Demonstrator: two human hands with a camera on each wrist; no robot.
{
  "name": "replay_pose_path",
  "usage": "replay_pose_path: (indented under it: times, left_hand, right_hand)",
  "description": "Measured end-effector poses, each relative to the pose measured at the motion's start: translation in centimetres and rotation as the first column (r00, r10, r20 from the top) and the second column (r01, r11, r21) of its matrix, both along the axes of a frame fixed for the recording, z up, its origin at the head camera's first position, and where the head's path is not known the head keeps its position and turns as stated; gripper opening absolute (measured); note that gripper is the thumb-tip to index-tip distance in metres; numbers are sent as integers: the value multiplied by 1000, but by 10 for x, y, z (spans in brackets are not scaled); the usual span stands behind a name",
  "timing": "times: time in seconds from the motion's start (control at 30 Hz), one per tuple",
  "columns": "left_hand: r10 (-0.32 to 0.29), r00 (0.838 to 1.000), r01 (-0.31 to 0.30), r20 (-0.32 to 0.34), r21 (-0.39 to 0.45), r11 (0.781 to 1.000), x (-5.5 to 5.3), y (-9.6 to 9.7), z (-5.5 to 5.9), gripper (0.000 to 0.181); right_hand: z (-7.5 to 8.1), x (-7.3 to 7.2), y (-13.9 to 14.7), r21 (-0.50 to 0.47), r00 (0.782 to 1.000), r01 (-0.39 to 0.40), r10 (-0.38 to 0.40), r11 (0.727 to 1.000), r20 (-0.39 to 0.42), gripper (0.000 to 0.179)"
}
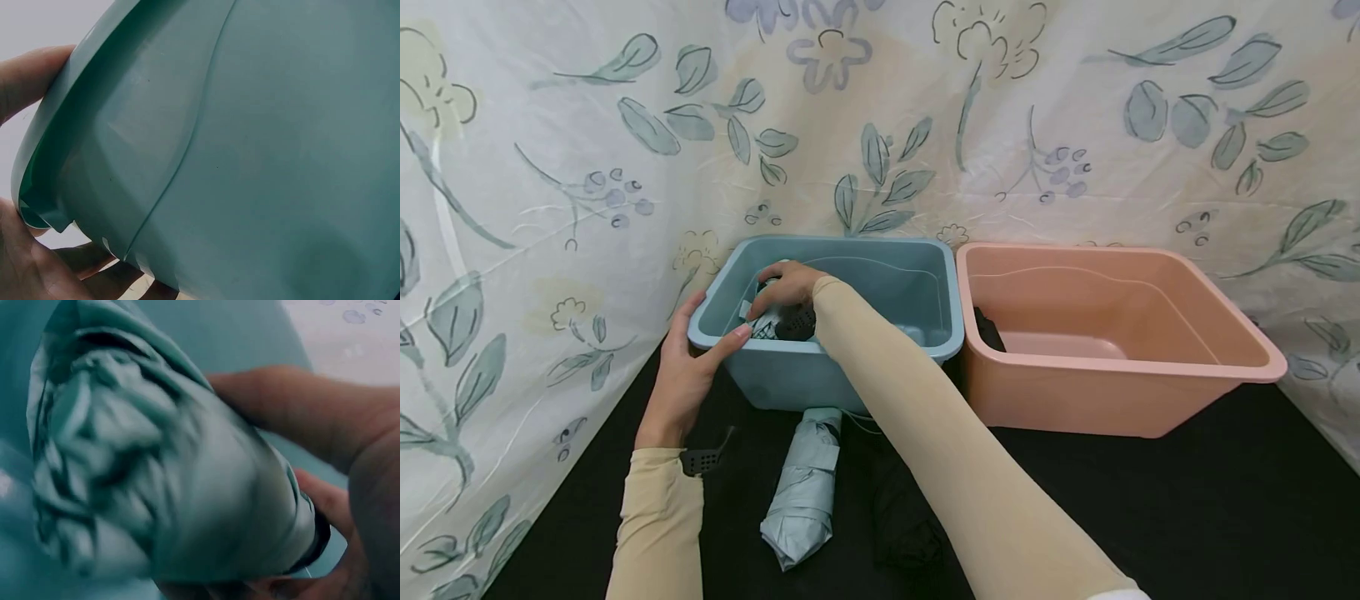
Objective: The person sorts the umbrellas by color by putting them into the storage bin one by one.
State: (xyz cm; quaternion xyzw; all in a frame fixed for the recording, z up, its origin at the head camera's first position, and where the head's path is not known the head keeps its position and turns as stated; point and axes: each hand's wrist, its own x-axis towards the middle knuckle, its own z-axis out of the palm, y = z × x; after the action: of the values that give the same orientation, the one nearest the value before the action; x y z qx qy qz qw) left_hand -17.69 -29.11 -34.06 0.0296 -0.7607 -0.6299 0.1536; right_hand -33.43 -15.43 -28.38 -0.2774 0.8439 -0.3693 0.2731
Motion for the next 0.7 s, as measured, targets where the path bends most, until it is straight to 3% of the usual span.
replay_pose_path:
  times: [0.37,0.57,0.7]
  left_hand:
    - [15,1000,-15,-5,4,1000,0,1,-1,92]
    - [13,1000,-13,-6,-1,1000,1,1,0,91]
    - [13,1000,-13,-10,1,1000,0,2,0,91]
  right_hand:
    - [-1,3,-3,-5,998,-41,41,999,51,71]
    - [-1,0,-3,54,993,-116,115,992,26,69]
    - [0,-2,-4,77,986,-159,155,984,56,68]
